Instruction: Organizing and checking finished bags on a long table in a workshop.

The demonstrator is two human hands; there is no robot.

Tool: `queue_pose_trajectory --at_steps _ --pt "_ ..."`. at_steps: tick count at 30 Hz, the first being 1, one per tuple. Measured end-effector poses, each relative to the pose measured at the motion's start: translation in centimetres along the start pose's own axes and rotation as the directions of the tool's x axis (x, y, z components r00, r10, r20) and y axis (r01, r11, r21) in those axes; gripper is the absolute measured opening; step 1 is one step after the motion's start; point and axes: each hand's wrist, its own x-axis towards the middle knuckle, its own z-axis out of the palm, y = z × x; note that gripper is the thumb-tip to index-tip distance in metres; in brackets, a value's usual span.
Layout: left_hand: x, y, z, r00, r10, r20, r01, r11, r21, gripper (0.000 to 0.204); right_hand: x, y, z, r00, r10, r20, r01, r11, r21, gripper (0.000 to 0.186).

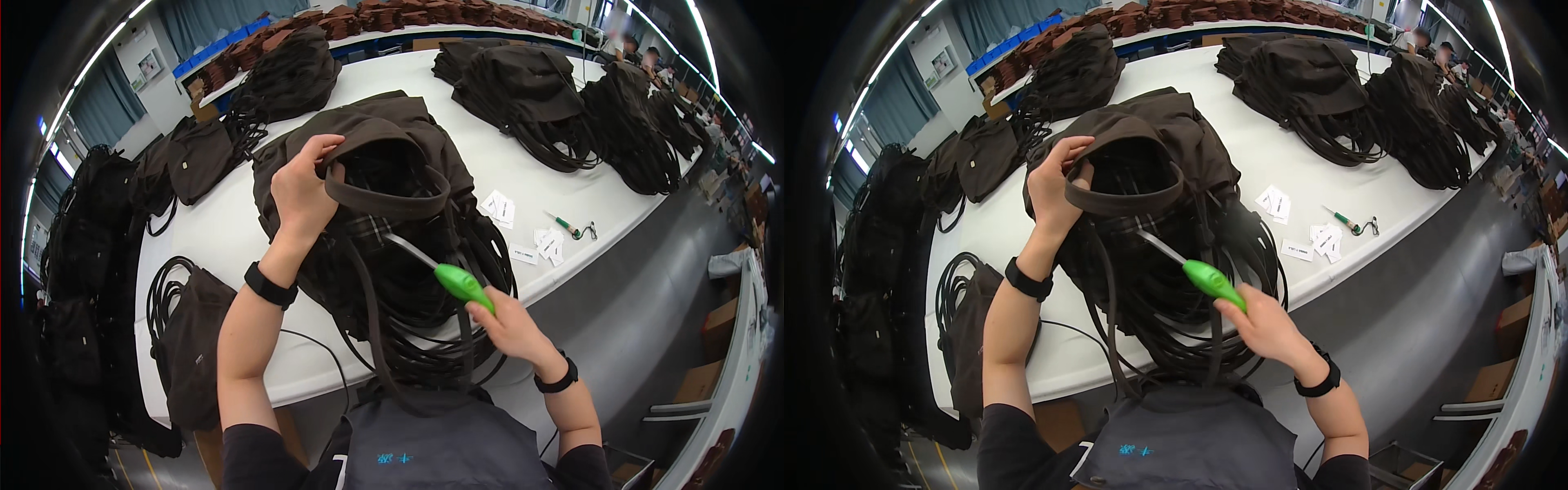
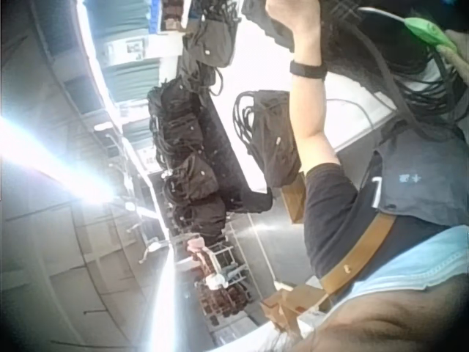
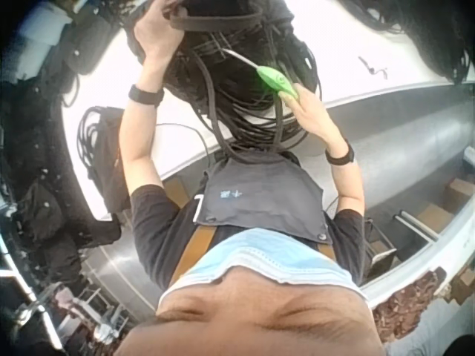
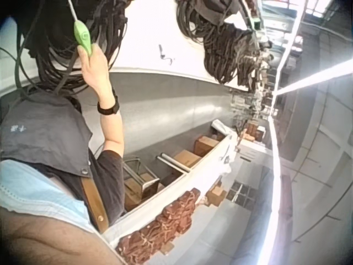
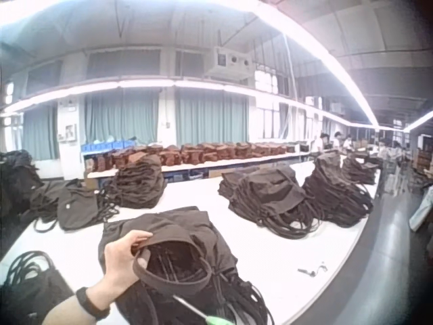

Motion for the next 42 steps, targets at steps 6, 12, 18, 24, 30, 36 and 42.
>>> queue_pose_trajectory --at_steps 6,12,18,24,30,36,42 --pt "0.2 1.1 0.4 0.956 -0.061 -0.287 -0.021 0.962 -0.272 0.03 2.7 1.8 -1.8 0.93 0.017 -0.368 -0.066 0.99 -0.122 0.032" --pt "2.6 2.1 -0.1 0.922 0.175 -0.346 -0.235 0.961 -0.142 0.034 7.0 -1.0 -3.2 0.939 0.035 -0.343 -0.062 0.996 -0.067 0.04" --pt "-3.2 -5.4 4.7 0.98 0.036 0.194 -0.075 0.978 0.197 0.032 3.9 1.3 -3.1 0.972 0.131 -0.193 -0.145 0.988 -0.061 0.039" --pt "-6.1 -6.5 4.0 0.875 0.055 0.481 -0.122 0.986 0.109 0.059 -2.3 2.9 -3.0 0.964 0.154 -0.215 -0.151 0.988 0.034 0.034" --pt "-5.0 -3.7 2.4 0.804 0.334 0.492 -0.419 0.905 0.07 0.066 -4.2 1.0 -2.6 0.958 0.225 -0.18 -0.179 0.954 0.24 0.033" --pt "-8.2 -7.9 3.3 0.479 0.273 0.834 -0.591 0.803 0.077 0.048 -5.3 1.0 -1.7 0.955 0.228 -0.191 -0.158 0.933 0.325 0.032" --pt "-7.2 -7.6 4.4 0.482 0.228 0.846 -0.506 0.86 0.057 0.023 -6.3 1.2 -0.5 0.957 0.211 -0.2 -0.146 0.943 0.298 0.031"
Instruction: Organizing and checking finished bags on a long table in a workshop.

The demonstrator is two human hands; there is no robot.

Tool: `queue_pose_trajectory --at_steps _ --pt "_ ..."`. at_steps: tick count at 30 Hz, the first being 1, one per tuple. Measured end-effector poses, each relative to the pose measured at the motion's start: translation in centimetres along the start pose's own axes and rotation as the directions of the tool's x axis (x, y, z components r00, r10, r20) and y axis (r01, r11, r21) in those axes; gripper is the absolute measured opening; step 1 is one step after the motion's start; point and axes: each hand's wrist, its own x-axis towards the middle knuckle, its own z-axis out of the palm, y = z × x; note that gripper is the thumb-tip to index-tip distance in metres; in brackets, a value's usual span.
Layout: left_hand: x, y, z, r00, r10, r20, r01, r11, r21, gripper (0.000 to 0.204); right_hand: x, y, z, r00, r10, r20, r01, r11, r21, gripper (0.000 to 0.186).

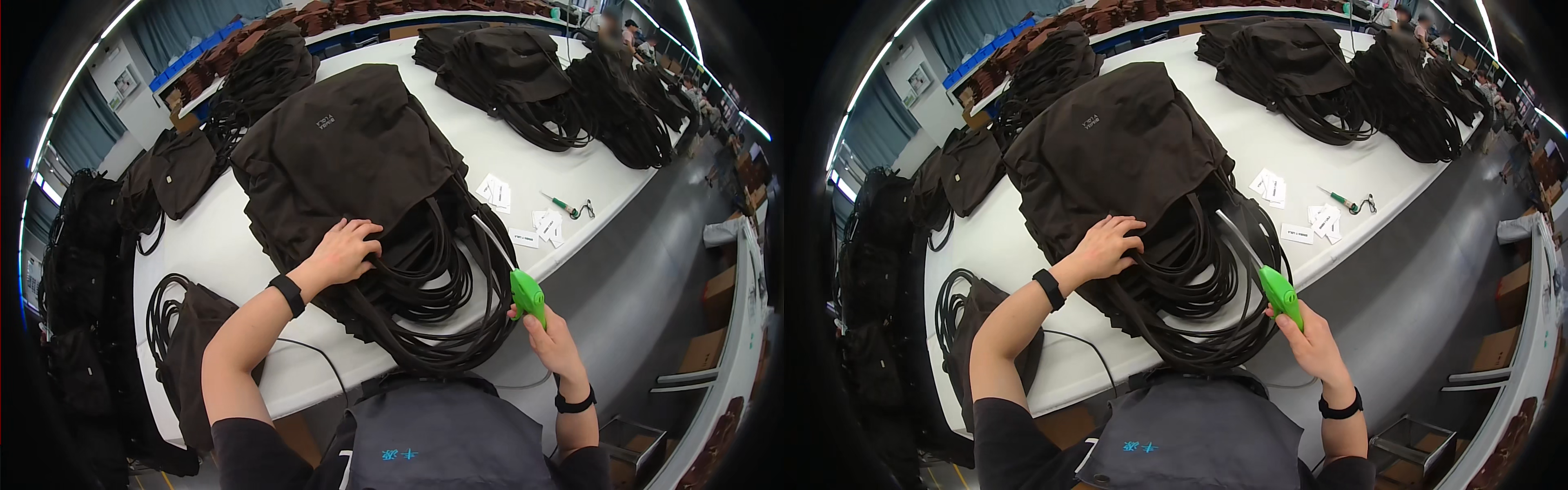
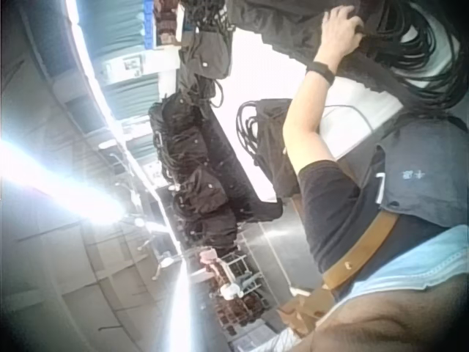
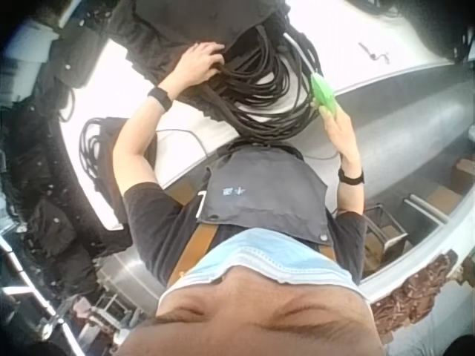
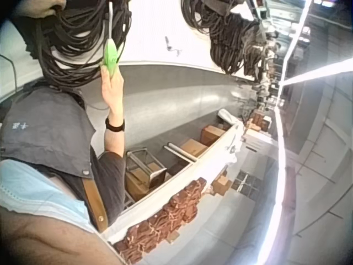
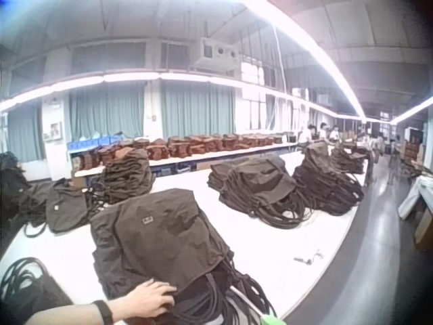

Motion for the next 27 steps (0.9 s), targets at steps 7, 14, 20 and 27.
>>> queue_pose_trajectory --at_steps 7,14,20,27 --pt "-0.6 -0.5 0.7 0.994 0.04 -0.103 -0.044 0.999 -0.031 0.022 2.0 0.6 -1.3 1.0 -0.021 -0.021 0.013 0.936 -0.353 0.036" --pt "-0.5 0.2 2.1 0.972 -0.021 -0.233 0.003 0.997 -0.079 0.022 6.4 0.1 -2.1 0.987 0.143 0.079 -0.061 0.771 -0.634 0.047" --pt "-0.6 0.7 2.2 0.963 -0.064 -0.26 0.052 0.997 -0.054 0.022 4.1 0.5 -3.4 0.965 0.252 0.072 -0.179 0.834 -0.522 0.04" --pt "0.8 -0.2 1.6 0.818 -0.396 -0.417 0.144 0.843 -0.518 0.04 1.9 0.0 -2.1 0.964 0.013 0.265 0.058 0.965 -0.257 0.036"
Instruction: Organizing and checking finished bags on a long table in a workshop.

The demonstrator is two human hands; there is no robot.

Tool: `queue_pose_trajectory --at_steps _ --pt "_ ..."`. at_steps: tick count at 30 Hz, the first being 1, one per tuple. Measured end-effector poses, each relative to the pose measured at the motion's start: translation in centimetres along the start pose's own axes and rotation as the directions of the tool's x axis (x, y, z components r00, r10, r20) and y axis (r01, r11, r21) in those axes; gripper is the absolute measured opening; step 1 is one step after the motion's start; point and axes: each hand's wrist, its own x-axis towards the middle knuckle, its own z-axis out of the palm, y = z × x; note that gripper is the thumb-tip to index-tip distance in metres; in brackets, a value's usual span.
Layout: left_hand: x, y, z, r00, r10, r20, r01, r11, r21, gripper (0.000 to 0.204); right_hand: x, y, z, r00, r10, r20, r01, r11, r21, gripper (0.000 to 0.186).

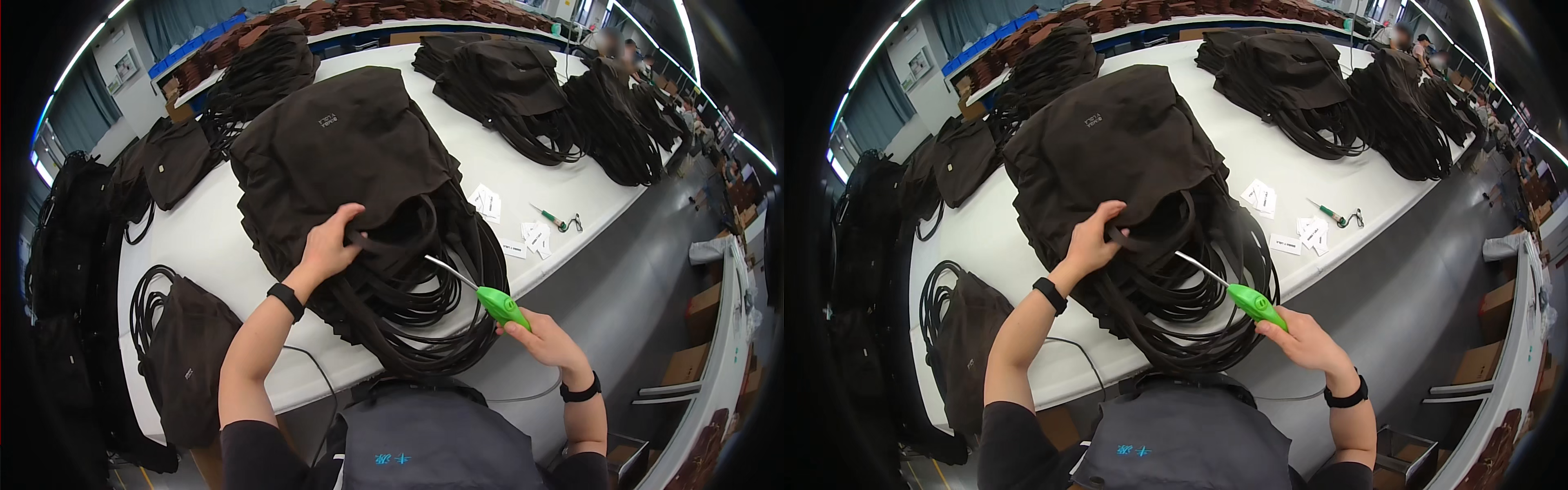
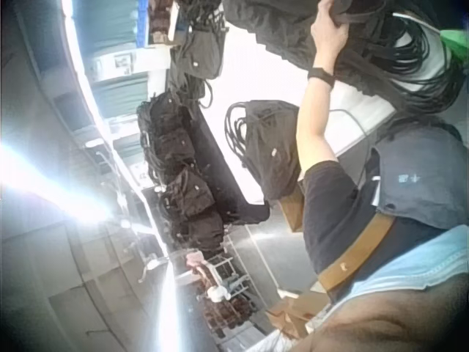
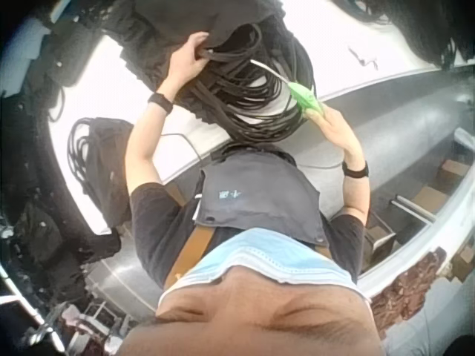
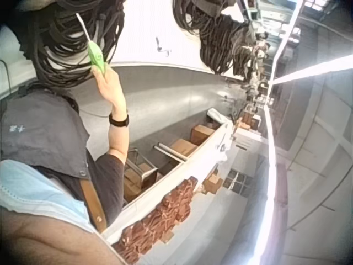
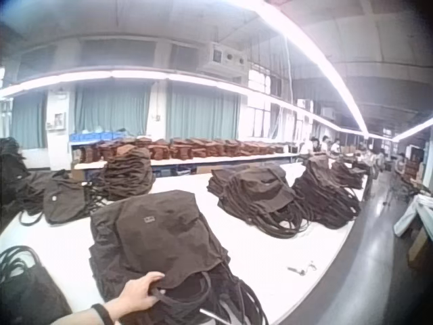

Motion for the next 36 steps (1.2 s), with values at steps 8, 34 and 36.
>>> queue_pose_trajectory --at_steps 8,34,36 --pt "1.5 -0.4 -1.4 0.971 -0.008 0.24 -0.121 0.847 0.518 0.057 3.1 -5.1 -0.6 0.988 -0.021 0.151 0.042 0.989 -0.14 0.04" --pt "4.0 6.0 -5.7 0.98 -0.056 -0.191 0.111 0.949 0.294 0.036 10.0 -6.2 3.8 0.987 -0.146 -0.073 0.106 0.913 -0.395 0.049" --pt "3.8 5.8 -6.0 0.971 -0.041 -0.236 0.11 0.951 0.288 0.037 13.6 -4.8 3.8 0.988 -0.027 -0.153 -0.035 0.92 -0.39 0.053"
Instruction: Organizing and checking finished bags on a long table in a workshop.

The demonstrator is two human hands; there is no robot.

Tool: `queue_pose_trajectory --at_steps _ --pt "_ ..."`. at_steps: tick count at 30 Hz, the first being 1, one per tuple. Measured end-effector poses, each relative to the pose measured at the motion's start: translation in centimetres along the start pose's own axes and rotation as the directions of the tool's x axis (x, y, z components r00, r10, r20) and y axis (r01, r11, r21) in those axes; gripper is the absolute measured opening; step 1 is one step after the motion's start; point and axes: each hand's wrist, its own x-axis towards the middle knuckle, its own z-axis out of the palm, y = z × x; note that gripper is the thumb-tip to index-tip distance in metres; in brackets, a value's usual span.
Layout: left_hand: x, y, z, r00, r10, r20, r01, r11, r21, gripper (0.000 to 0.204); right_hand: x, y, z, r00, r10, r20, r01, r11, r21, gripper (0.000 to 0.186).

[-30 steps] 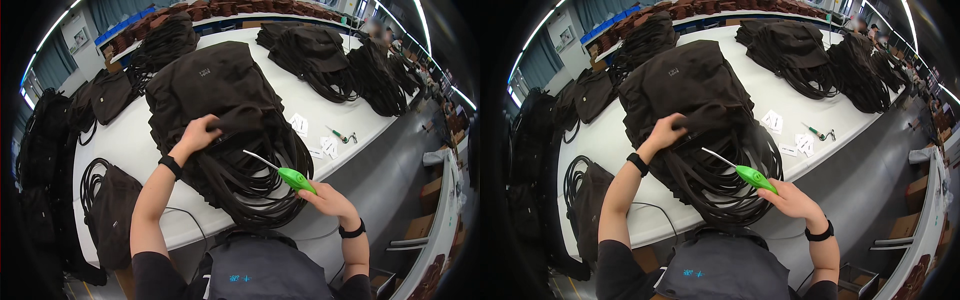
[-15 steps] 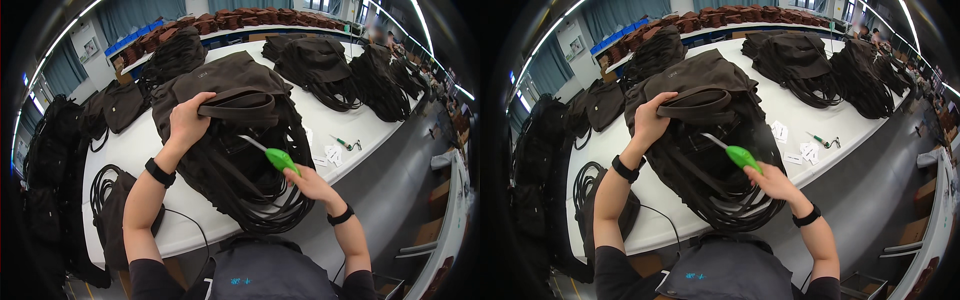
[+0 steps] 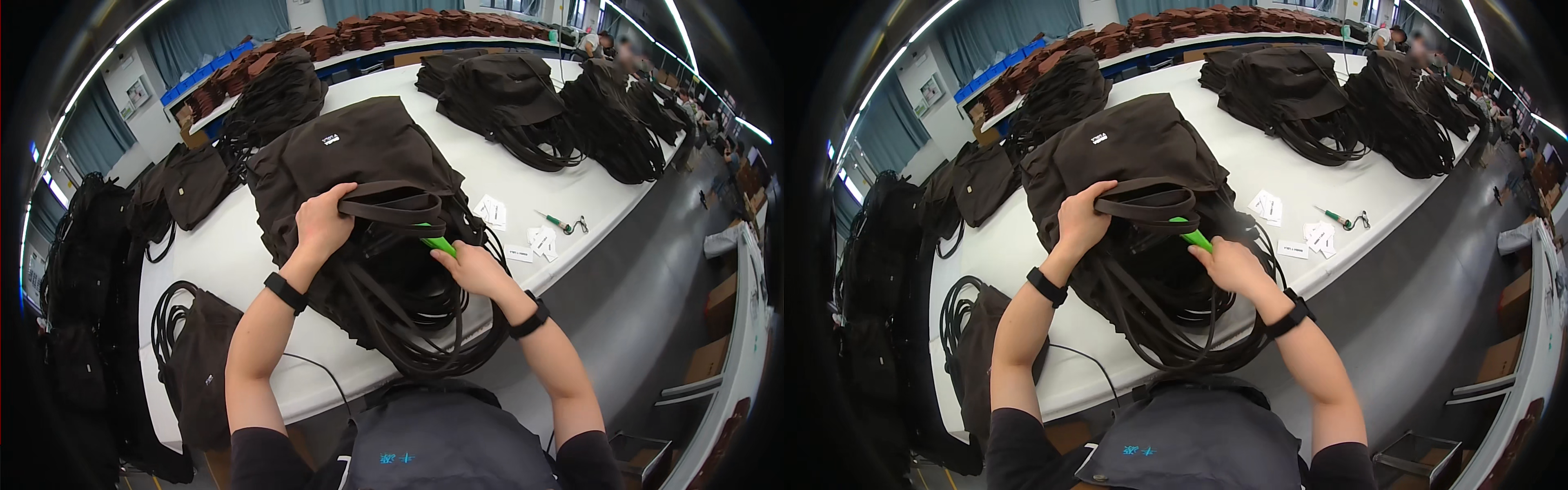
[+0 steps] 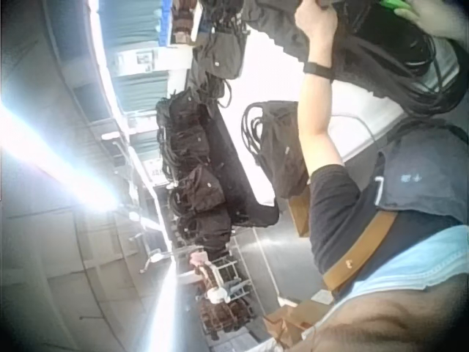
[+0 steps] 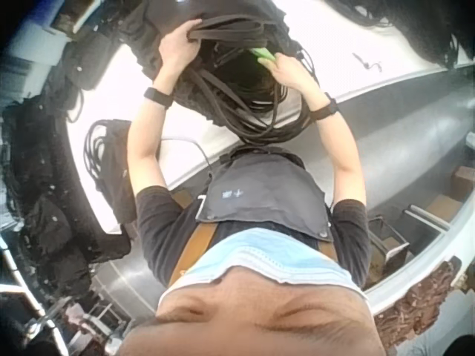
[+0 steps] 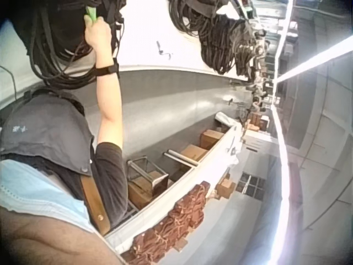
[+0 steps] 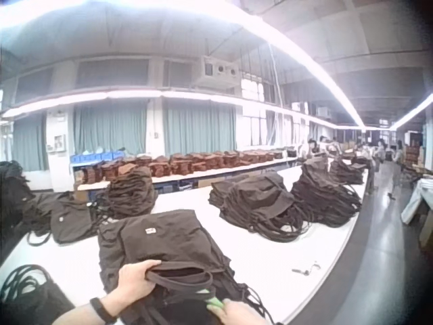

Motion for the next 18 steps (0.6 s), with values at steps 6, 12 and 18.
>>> queue_pose_trajectory --at_steps 6,12,18 --pt "1.0 1.5 -1.8 0.937 0.14 -0.32 -0.192 0.972 -0.137 0.034 0.3 4.1 2.3 0.994 0.11 -0.019 -0.112 0.986 -0.124 0.053" --pt "1.4 0.1 -2.4 0.943 0.121 -0.311 -0.181 0.968 -0.173 0.032 -2.4 1.6 0.9 0.999 -0.052 0.005 0.051 0.995 0.09 0.047" --pt "-0.1 -0.7 -1.3 0.995 0.088 -0.035 -0.091 0.993 -0.081 0.032 -7.0 3.4 -0.6 1.0 0.018 -0.011 -0.015 0.968 0.252 0.041"
